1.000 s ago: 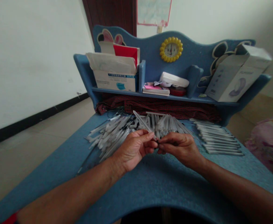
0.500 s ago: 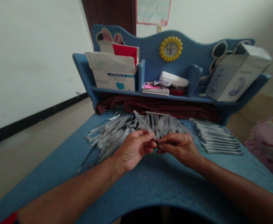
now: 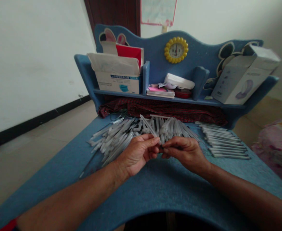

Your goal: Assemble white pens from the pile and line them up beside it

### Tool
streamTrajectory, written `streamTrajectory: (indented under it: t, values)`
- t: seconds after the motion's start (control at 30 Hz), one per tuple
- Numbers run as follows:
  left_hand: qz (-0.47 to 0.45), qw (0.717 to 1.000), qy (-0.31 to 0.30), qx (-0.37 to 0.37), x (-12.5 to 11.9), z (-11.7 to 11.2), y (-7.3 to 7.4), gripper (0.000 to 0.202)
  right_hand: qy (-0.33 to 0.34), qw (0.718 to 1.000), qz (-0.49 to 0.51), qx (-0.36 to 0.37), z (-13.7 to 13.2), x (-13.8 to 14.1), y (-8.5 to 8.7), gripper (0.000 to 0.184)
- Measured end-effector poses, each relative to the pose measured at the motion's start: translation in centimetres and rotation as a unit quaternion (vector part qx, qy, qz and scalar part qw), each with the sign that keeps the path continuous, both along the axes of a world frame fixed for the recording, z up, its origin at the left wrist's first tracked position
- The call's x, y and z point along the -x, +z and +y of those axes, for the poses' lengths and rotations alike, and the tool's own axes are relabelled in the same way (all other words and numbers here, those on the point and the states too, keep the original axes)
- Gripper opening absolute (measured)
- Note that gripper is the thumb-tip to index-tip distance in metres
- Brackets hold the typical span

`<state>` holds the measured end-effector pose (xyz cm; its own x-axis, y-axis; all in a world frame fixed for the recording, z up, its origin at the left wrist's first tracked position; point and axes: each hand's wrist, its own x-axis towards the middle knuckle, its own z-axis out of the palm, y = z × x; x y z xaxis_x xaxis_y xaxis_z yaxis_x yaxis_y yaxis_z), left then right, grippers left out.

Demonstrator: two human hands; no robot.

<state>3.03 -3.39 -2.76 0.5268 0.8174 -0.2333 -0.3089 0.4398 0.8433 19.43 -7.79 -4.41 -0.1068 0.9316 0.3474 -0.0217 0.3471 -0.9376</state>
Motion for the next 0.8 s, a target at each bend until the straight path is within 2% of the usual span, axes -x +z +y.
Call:
streamTrajectory:
  t: [0.47, 0.8]
  values:
    - [0.014, 0.999, -0.023, -0.029, 0.0, -0.04, -0.13, 0.014, 0.004, 1.0, 0.001, 0.015, -0.05, -0.04, 0.24, 0.008]
    - [0.013, 0.999, -0.028, -0.02, 0.01, -0.02, -0.05, 0.012, 0.012, 0.999, 0.029, 0.032, -0.01, -0.14, 0.06, 0.01]
